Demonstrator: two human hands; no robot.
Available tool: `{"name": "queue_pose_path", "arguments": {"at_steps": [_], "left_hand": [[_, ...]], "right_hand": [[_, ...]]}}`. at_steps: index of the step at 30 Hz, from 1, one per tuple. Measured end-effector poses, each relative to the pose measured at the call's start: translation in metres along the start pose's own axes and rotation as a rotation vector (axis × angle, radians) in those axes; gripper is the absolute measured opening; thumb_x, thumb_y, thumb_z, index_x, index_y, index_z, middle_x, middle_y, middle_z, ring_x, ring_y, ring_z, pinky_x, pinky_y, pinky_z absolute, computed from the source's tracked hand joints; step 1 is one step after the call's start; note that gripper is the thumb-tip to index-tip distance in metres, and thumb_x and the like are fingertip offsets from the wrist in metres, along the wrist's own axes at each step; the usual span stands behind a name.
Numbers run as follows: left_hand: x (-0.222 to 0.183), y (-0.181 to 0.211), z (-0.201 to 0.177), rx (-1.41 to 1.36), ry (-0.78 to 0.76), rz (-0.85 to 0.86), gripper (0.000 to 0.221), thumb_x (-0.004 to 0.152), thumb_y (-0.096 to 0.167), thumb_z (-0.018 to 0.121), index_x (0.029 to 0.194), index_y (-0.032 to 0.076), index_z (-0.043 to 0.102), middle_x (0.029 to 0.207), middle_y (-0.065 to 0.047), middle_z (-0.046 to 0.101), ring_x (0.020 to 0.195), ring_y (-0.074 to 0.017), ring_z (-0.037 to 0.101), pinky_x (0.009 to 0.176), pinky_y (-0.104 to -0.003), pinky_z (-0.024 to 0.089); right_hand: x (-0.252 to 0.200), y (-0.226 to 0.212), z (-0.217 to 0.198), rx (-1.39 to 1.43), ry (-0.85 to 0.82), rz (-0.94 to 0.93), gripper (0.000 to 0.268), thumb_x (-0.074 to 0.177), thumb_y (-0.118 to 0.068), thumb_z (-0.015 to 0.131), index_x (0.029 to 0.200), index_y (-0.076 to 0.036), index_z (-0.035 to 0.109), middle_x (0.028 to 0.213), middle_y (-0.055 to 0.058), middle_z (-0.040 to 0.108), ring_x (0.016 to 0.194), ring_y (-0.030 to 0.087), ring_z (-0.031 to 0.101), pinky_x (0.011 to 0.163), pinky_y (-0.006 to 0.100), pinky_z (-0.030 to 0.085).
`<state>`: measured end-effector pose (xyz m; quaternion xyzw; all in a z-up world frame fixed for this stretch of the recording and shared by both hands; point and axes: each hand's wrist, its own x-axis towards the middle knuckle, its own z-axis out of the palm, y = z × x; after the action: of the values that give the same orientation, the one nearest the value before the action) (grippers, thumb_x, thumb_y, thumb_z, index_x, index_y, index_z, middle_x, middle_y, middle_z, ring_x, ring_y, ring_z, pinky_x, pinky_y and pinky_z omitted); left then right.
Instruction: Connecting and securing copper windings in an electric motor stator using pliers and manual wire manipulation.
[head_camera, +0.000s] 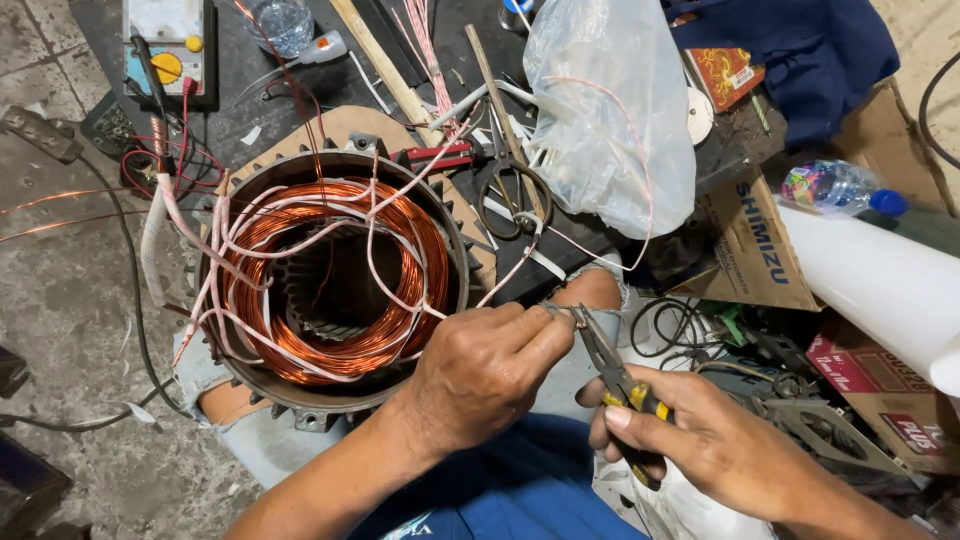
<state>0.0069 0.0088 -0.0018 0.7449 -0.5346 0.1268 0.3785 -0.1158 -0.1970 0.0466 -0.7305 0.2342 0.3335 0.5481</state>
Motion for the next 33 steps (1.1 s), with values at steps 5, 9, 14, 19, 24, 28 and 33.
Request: {"name": "queue_pose_path", "arguments": {"at_steps": [5, 9, 14, 19, 24, 28, 33], "left_hand": [[-0.002, -0.002, -0.005, 0.035, -0.008, 0.060, 0.024, 0.104, -0.002, 0.041, 0.086, 0.008, 0.054, 0.076, -0.005, 0.052, 0.060, -0.0212, 0.046, 0.053, -0.034, 0.039], [-0.003, -0.001, -0.006, 0.096, 0.018, 0.088, 0.023, 0.104, -0.003, 0.047, 0.088, 0.009, 0.058, 0.079, -0.004, 0.057, 0.060, -0.0187, 0.046, 0.051, -0.032, 0.038], [-0.003, -0.001, -0.005, 0.149, 0.019, 0.115, 0.023, 0.106, 0.001, 0.045, 0.090, 0.009, 0.060, 0.080, -0.004, 0.057, 0.061, -0.0190, 0.046, 0.053, -0.032, 0.037], [-0.005, -0.002, -0.005, 0.179, 0.026, 0.115, 0.026, 0.108, 0.004, 0.044, 0.086, 0.012, 0.057, 0.077, -0.003, 0.052, 0.063, -0.0200, 0.048, 0.055, -0.033, 0.037], [-0.001, 0.001, -0.014, -0.032, 0.024, -0.003, 0.012, 0.094, -0.005, 0.046, 0.095, 0.001, 0.056, 0.077, -0.010, 0.054, 0.064, -0.0275, 0.054, 0.056, -0.041, 0.047], [0.007, -0.003, -0.036, -0.423, 0.031, -0.217, 0.012, 0.096, 0.001, 0.059, 0.108, 0.004, 0.058, 0.090, -0.012, 0.068, 0.077, -0.0337, 0.069, 0.062, -0.043, 0.052], [0.001, -0.037, -0.042, -1.255, -0.174, -0.529, 0.018, 0.093, 0.021, 0.069, 0.083, 0.006, 0.070, 0.061, 0.001, 0.060, 0.060, -0.0071, 0.052, 0.052, -0.021, 0.041]], "right_hand": [[-0.005, -0.020, -0.004, 0.153, -0.056, 0.164, 0.038, 0.089, -0.024, 0.067, 0.111, 0.002, 0.084, 0.082, 0.016, 0.083, 0.070, 0.020, 0.071, 0.047, 0.031, 0.051], [-0.008, -0.023, -0.005, 0.105, -0.011, 0.253, 0.041, 0.088, -0.023, 0.070, 0.117, 0.001, 0.088, 0.083, 0.013, 0.083, 0.074, 0.020, 0.075, 0.061, 0.031, 0.054], [-0.009, -0.044, 0.001, -0.047, 0.038, 0.360, 0.038, 0.089, -0.027, 0.069, 0.115, -0.009, 0.090, 0.084, 0.010, 0.086, 0.075, 0.017, 0.072, 0.068, 0.028, 0.054], [-0.010, -0.034, 0.001, -0.052, 0.057, 0.358, 0.034, 0.091, -0.025, 0.069, 0.114, -0.009, 0.089, 0.083, 0.012, 0.083, 0.076, 0.018, 0.070, 0.071, 0.028, 0.052], [-0.005, -0.018, 0.015, -0.336, 0.204, -0.137, 0.031, 0.096, -0.042, 0.059, 0.093, -0.015, 0.074, 0.081, -0.005, 0.068, 0.076, 0.009, 0.061, 0.072, 0.025, 0.051], [0.017, -0.014, 0.025, -0.590, 0.434, -0.205, 0.034, 0.093, -0.044, 0.058, 0.113, -0.019, 0.069, 0.062, 0.002, 0.058, 0.059, 0.020, 0.054, 0.061, 0.037, 0.046], [0.112, 0.000, -0.020, -1.131, 1.004, -1.507, 0.021, 0.096, -0.024, 0.073, 0.085, -0.009, 0.063, 0.070, 0.005, 0.059, 0.064, 0.024, 0.062, 0.057, 0.033, 0.051]]}}
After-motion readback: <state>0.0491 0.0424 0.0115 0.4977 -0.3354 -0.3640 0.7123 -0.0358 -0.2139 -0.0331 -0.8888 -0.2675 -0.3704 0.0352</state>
